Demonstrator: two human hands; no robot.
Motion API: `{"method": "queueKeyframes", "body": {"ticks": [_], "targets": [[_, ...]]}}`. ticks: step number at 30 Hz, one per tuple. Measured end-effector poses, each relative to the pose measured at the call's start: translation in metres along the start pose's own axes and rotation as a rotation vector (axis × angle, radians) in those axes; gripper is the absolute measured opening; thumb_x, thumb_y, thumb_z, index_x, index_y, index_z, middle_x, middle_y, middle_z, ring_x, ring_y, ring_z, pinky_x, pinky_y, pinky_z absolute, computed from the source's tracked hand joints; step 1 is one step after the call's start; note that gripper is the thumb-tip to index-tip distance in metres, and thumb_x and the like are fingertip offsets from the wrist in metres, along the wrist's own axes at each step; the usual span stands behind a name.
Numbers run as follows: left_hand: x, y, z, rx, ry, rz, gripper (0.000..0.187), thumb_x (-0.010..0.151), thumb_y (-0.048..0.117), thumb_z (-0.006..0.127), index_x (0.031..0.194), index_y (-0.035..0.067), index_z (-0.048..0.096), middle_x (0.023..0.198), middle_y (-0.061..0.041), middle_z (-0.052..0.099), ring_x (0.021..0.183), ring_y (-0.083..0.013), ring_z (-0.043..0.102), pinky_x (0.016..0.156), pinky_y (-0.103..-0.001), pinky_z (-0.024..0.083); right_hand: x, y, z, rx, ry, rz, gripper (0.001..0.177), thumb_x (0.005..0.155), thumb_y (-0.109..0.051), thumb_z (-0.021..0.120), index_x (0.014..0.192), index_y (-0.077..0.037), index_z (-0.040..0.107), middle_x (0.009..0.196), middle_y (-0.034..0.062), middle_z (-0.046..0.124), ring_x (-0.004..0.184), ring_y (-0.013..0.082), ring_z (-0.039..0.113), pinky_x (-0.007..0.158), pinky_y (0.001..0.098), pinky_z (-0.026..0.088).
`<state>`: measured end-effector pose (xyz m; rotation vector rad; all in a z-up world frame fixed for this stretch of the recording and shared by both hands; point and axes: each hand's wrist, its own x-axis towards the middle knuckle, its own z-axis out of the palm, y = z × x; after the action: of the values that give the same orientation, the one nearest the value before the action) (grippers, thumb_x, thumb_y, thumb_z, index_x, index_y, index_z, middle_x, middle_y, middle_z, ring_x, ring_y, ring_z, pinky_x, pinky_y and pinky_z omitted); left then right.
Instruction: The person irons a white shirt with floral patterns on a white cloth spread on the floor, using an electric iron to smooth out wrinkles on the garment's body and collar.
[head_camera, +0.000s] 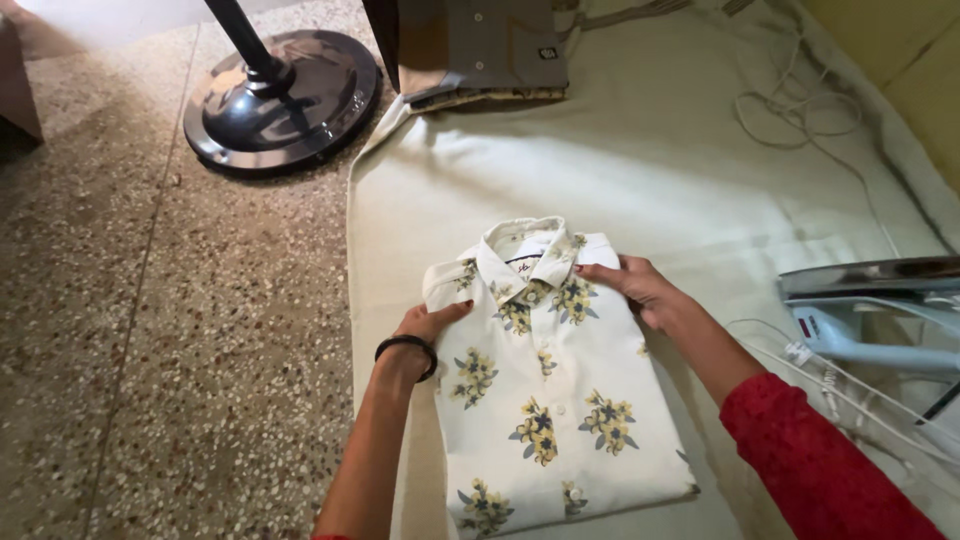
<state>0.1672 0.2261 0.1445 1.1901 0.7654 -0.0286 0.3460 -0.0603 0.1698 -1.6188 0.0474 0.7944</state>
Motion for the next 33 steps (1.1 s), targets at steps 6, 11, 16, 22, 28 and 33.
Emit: {"method": "queueKeyframes", "body": {"ticks": [6, 11, 16, 22, 28, 33], "targets": [[-0.020, 0.016, -0.011, -0.107, -0.103, 0.203, 0.038, 0.084, 0.014, 0.076, 0.118, -0.003, 0.070, 0.098, -0.011, 0.077, 0.082, -0.0220, 0.074, 0.078, -0.038, 0.060, -0.022, -0.026, 0.002, 0.018, -0.167, -0.221, 0.056, 0.086, -0.026, 0.077, 0.133, 0.000, 0.062, 0.128, 0.0113, 0.071, 0.118, 0.0180, 0.067, 0.101, 0.0327, 0.053], [-0.090, 0.056, -0.015, -0.154, -0.291, 0.457, 0.042, 0.090, 0.009, 0.071, 0.130, 0.000, 0.063, 0.115, -0.007, 0.073, 0.105, -0.0183, 0.069, 0.095, -0.036, 0.056, -0.108, -0.081, 0.005, 0.088, -0.273, -0.316, 0.048, 0.093, -0.022, 0.065, 0.135, -0.001, 0.056, 0.123, 0.0121, 0.070, 0.109, 0.0248, 0.069, 0.094, 0.0410, 0.060], [-0.215, 0.091, 0.002, 0.043, -0.320, 0.597, 0.042, 0.092, 0.008, 0.069, 0.133, -0.001, 0.062, 0.119, -0.012, 0.074, 0.107, -0.0216, 0.070, 0.097, -0.039, 0.057, -0.216, -0.110, -0.015, 0.097, -0.335, -0.582, 0.064, 0.089, -0.015, 0.070, 0.147, -0.009, 0.044, 0.131, 0.0066, 0.063, 0.119, 0.0219, 0.063, 0.100, 0.0415, 0.056], [-0.346, 0.065, 0.028, 0.226, -0.379, 0.685, 0.040, 0.092, 0.004, 0.068, 0.132, -0.001, 0.064, 0.113, -0.013, 0.078, 0.100, -0.0202, 0.075, 0.089, -0.039, 0.063, -0.344, -0.108, -0.073, -0.040, -0.298, -0.701, 0.077, 0.080, -0.008, 0.070, 0.151, -0.013, 0.041, 0.136, 0.0086, 0.061, 0.128, 0.0267, 0.059, 0.101, 0.0469, 0.050], [-0.419, 0.004, 0.089, 0.153, -0.474, 0.810, 0.037, 0.099, 0.003, 0.069, 0.135, -0.004, 0.063, 0.117, -0.007, 0.073, 0.105, -0.0114, 0.066, 0.091, -0.028, 0.056, -0.379, -0.135, -0.123, -0.178, -0.336, -0.844, 0.085, 0.083, -0.008, 0.068, 0.162, -0.017, 0.039, 0.130, 0.0157, 0.063, 0.122, 0.0291, 0.061, 0.104, 0.0492, 0.050], [-0.402, -0.070, 0.108, -0.193, -0.251, 0.642, 0.047, 0.087, -0.004, 0.071, 0.133, -0.003, 0.061, 0.117, -0.005, 0.074, 0.106, -0.0120, 0.068, 0.089, -0.024, 0.058, -0.331, -0.179, -0.090, -0.698, -0.481, -0.673, 0.074, 0.087, -0.027, 0.071, 0.158, -0.026, 0.052, 0.134, 0.0158, 0.065, 0.126, 0.0333, 0.063, 0.103, 0.0531, 0.050]]}}
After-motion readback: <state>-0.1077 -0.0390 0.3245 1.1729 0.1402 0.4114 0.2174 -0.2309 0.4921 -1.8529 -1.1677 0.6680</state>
